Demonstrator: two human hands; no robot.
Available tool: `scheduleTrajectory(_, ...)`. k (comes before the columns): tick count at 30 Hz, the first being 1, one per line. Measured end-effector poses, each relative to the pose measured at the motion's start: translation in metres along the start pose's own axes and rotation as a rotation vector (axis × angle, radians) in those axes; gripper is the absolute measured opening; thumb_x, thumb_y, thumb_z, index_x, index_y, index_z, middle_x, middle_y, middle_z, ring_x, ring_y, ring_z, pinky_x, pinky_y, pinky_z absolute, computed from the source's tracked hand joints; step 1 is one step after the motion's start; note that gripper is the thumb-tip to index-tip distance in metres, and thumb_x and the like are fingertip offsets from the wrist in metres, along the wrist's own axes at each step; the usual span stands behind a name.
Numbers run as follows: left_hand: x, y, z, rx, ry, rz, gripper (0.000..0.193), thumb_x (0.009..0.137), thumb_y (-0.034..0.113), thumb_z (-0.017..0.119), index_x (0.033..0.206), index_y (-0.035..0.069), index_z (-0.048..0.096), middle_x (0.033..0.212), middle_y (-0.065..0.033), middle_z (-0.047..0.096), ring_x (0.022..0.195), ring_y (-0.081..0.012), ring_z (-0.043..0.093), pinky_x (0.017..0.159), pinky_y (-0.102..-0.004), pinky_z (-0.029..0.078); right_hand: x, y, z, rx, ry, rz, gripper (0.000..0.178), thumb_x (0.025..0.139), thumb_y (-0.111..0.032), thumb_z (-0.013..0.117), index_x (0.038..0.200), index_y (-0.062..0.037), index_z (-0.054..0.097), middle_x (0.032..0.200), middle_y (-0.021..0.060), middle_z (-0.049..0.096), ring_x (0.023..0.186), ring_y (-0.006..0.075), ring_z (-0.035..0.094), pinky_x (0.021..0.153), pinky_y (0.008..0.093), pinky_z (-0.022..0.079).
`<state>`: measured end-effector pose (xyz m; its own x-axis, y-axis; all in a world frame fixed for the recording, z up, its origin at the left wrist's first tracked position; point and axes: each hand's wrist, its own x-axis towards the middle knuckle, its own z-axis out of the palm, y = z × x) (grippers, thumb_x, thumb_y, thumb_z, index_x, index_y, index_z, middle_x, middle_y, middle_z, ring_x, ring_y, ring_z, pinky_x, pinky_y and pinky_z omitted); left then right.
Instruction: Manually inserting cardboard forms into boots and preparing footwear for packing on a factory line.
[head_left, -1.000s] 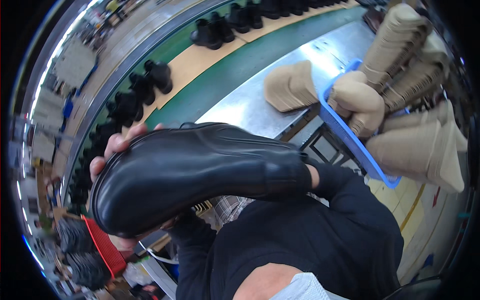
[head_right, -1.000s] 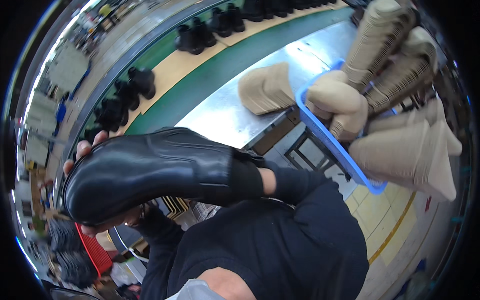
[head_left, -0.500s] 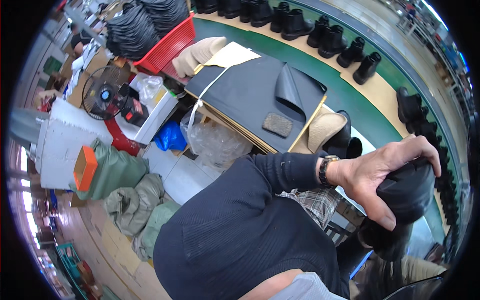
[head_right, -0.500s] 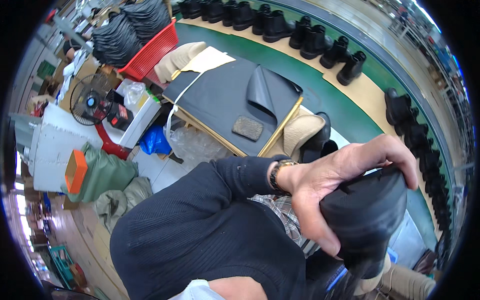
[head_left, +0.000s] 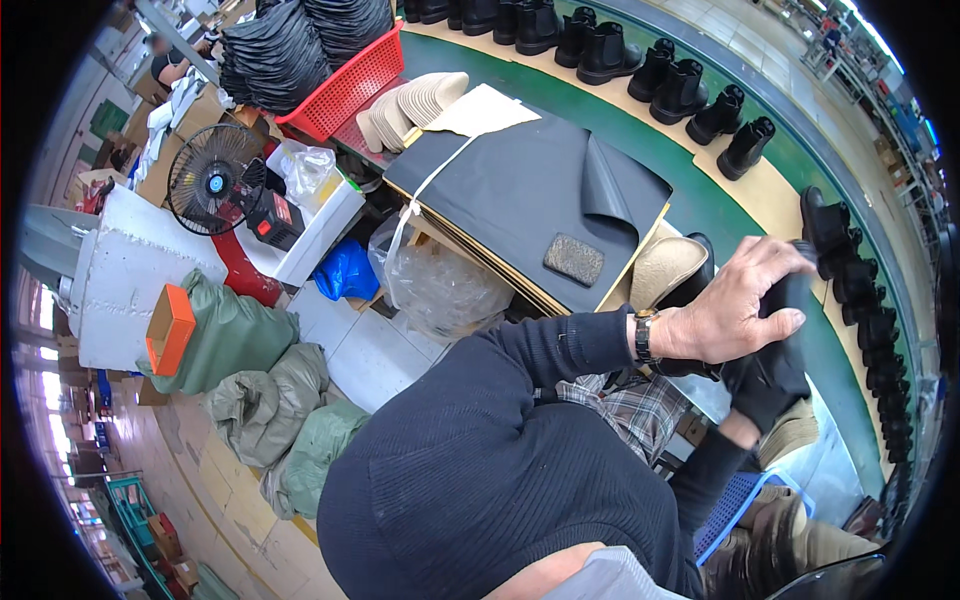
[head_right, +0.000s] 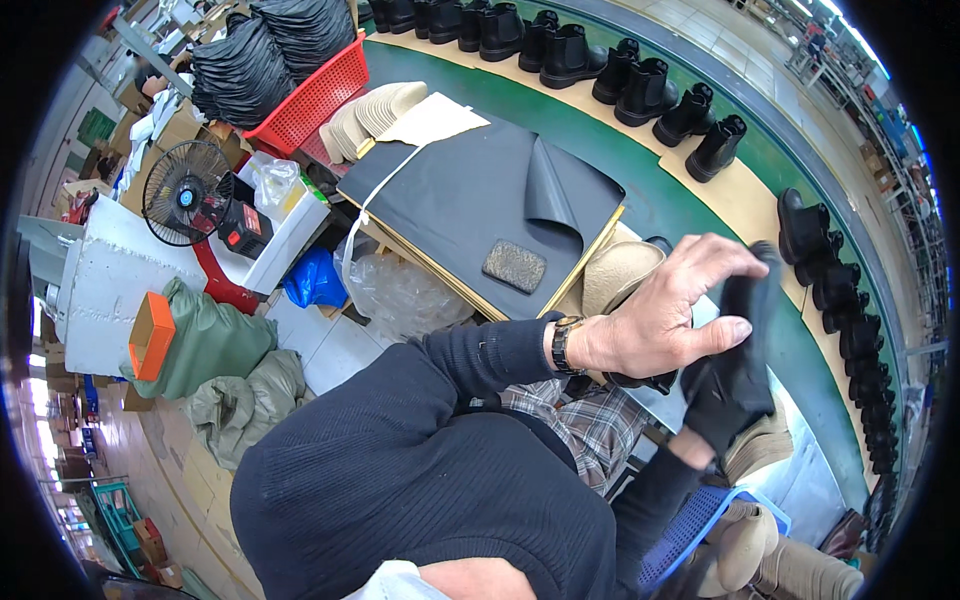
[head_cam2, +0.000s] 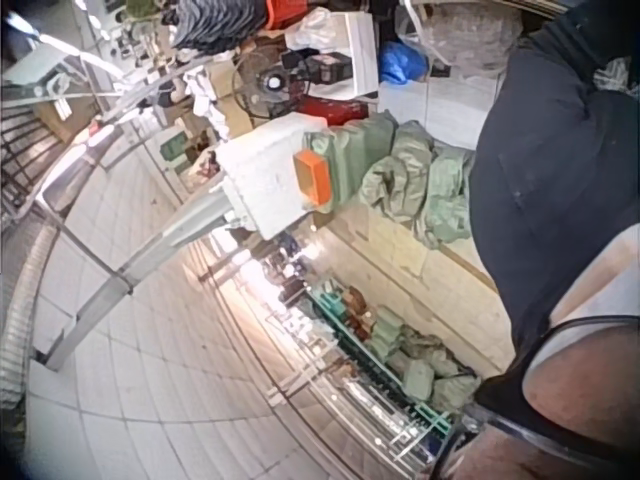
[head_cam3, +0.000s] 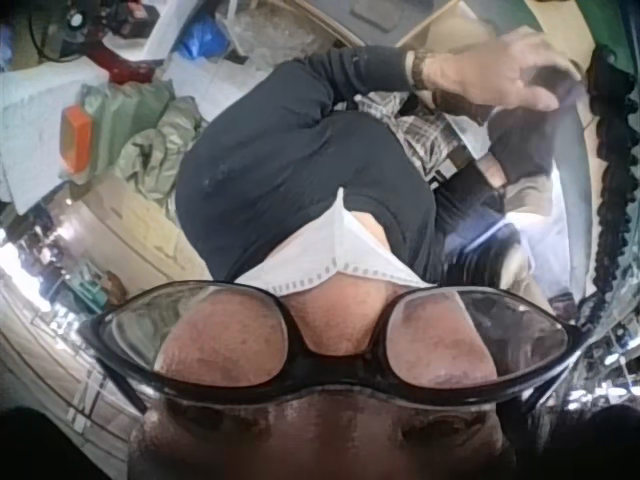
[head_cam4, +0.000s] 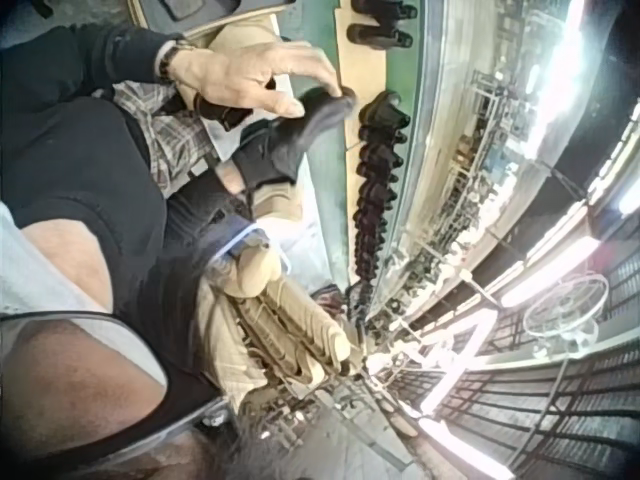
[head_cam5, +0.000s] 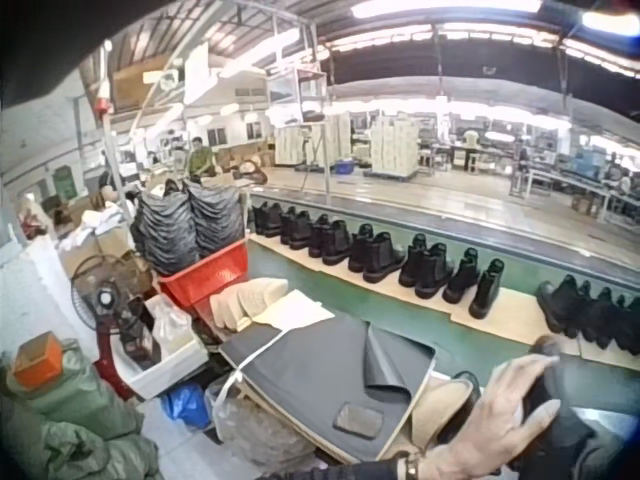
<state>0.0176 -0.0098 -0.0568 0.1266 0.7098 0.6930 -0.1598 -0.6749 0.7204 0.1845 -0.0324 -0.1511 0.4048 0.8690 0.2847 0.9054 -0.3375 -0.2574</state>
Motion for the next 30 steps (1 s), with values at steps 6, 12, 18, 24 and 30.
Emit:
scheduleTrajectory(6, -0.014, -0.021, -0.001, 0.18, -0.207, -0.081, 0.042, 0.077, 0.023, 0.066, 0.11, -0.001, 0.057, 0.109, -0.0151, 0.052, 0.107, -0.0318, 0.045, 0.095, -0.0413, 0.037, -0.009, 0.017, 0.002, 0.797, -0.055, -0.107, 0.029, 0.089, -0.023, 0.057, 0.106, 0.0005, 0.062, 0.088, 0.0113, 0.067, 0.081, 0.0204, 0.063, 0.072, 0.032, 0.048)
scheduleTrajectory(12, -0.018, -0.025, -0.005, 0.228, -0.241, -0.099, 0.04, 0.076, 0.02, 0.068, 0.108, -0.001, 0.058, 0.109, -0.016, 0.053, 0.108, -0.0325, 0.045, 0.096, -0.0417, 0.037, -0.009, 0.01, -0.009, 0.946, -0.034, -0.231, 0.025, 0.088, -0.012, 0.06, 0.108, 0.0031, 0.057, 0.097, 0.0074, 0.063, 0.087, 0.0144, 0.058, 0.08, 0.0274, 0.046)
scheduleTrajectory(18, -0.009, -0.025, -0.037, 0.433, -0.168, 0.065, 0.034, 0.073, 0.018, 0.07, 0.101, 0.002, 0.061, 0.107, -0.0165, 0.056, 0.105, -0.0333, 0.05, 0.094, -0.0411, 0.04, -0.018, 0.024, -0.02, 0.59, 0.012, -0.319, 0.022, 0.091, -0.005, 0.055, 0.111, 0.0053, 0.056, 0.108, 0.0111, 0.06, 0.096, 0.0175, 0.057, 0.083, 0.0286, 0.046)
scheduleTrajectory(24, 0.001, -0.019, -0.116, 0.623, -0.026, -0.078, 0.025, 0.08, 0.013, 0.067, 0.104, 0.004, 0.066, 0.096, -0.0095, 0.064, 0.088, -0.0179, 0.06, 0.082, -0.0297, 0.047, -0.034, 0.019, -0.056, 0.947, 0.137, 0.022, 0.033, 0.087, -0.008, 0.061, 0.117, 0.0048, 0.056, 0.116, 0.0123, 0.059, 0.109, 0.0208, 0.053, 0.094, 0.0311, 0.041)
scheduleTrajectory(30, -0.007, -0.032, -0.076, 0.523, -0.352, -0.351, 0.026, 0.083, 0.014, 0.067, 0.104, -0.001, 0.065, 0.091, -0.0089, 0.063, 0.064, -0.0119, 0.06, 0.06, -0.0255, 0.049, -0.023, 0.017, -0.066, 0.82, 0.178, -0.093, 0.027, 0.083, -0.01, 0.067, 0.108, -0.0007, 0.062, 0.105, 0.0135, 0.063, 0.092, 0.0204, 0.062, 0.083, 0.0291, 0.047)
